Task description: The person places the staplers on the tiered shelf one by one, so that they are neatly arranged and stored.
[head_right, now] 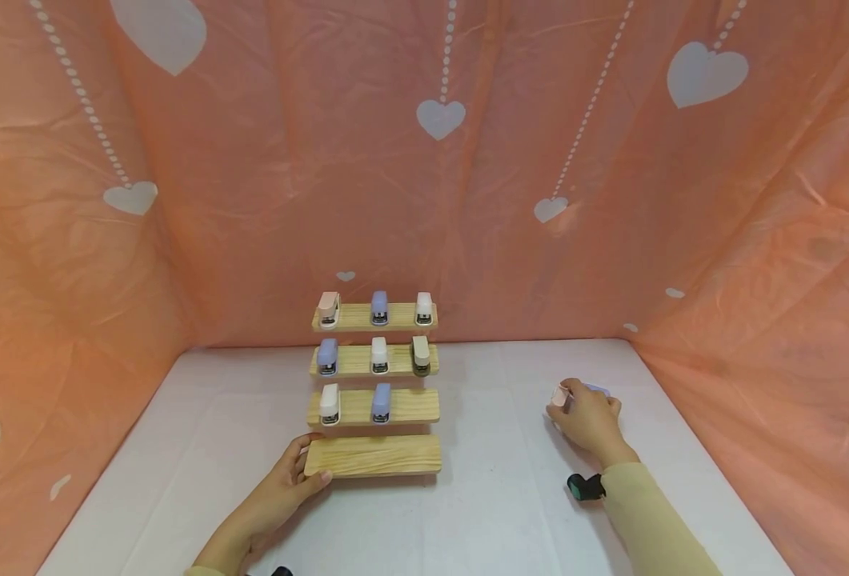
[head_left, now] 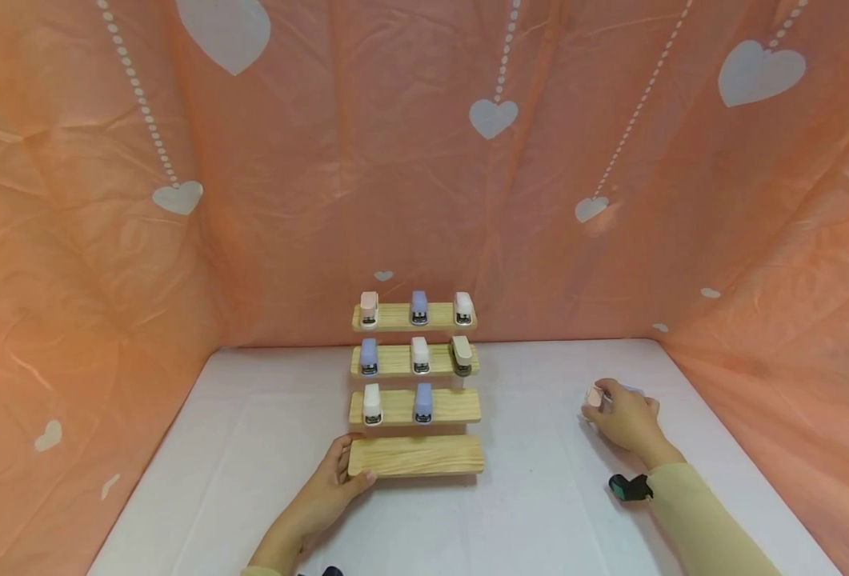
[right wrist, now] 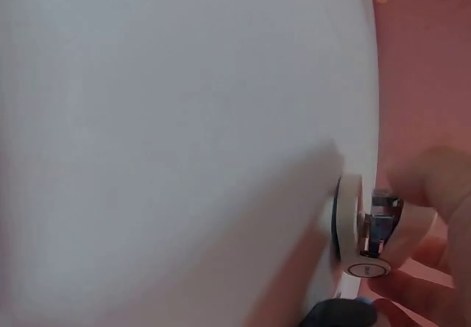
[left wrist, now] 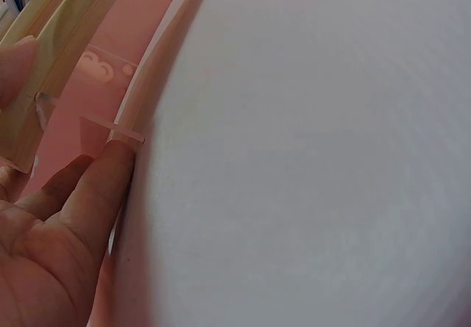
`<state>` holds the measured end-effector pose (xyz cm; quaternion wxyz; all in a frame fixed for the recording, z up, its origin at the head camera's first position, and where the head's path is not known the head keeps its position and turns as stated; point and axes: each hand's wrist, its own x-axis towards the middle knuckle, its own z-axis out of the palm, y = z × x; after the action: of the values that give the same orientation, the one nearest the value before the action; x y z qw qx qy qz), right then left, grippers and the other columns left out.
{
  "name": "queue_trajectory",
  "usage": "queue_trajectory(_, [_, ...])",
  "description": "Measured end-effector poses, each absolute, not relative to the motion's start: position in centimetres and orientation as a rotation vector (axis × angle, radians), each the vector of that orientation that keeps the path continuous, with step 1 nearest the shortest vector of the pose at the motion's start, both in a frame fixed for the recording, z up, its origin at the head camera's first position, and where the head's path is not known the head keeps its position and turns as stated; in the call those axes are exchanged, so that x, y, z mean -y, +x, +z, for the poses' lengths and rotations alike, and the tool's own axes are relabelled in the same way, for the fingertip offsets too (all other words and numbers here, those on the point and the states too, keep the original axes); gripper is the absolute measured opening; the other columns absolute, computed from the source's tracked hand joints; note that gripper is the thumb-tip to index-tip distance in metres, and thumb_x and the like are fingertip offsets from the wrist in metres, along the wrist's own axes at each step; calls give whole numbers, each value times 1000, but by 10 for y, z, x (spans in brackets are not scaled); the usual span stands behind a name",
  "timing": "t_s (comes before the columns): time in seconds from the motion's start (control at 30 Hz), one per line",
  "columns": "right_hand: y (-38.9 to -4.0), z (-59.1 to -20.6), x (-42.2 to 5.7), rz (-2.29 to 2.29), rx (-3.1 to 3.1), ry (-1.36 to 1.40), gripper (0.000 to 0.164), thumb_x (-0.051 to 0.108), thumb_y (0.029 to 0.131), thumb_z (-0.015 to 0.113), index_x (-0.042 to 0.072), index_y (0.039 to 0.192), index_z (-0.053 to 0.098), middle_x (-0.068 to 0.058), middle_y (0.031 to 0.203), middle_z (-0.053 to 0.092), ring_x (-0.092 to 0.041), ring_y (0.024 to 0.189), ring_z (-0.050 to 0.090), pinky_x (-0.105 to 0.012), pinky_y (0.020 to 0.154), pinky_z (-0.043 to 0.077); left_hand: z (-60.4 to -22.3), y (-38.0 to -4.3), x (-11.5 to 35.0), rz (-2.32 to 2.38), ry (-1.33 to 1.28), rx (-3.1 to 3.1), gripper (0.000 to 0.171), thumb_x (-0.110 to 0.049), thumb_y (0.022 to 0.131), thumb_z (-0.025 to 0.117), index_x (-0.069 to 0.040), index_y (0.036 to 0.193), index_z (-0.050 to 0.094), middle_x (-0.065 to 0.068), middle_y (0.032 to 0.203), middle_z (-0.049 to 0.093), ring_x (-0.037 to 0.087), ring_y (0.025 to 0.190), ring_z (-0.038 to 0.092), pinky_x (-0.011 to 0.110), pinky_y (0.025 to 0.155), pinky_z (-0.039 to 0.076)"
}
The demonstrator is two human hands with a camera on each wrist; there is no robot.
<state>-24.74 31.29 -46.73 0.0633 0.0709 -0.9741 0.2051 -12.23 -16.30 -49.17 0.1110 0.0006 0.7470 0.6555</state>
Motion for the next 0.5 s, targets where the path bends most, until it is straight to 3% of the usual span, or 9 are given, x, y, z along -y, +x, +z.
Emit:
queue_trajectory(0.27, [-247, -467, -296, 659, 2903, 290, 58, 39, 85, 72, -1, 123, 55, -16, 103, 66, -37, 91, 61, -61, 86, 22, -491, -123, 164, 1914, 5, -2200, 73, -24, 88, 71, -9, 145, 26, 27, 154, 22, 40, 140, 24, 53, 111, 23])
queue_trajectory(0.5, [-246, -471, -290, 644, 2949, 336, 61, 43, 85, 72, -4, 121, 58, -19, 111, 64, -42, 107, 56, -62, 88, 30, -493, -123, 164, 1929, 16, -2186, 73, -24, 88, 71, -10, 144, 26, 26, 154, 22, 40, 140, 25, 52, 111, 25])
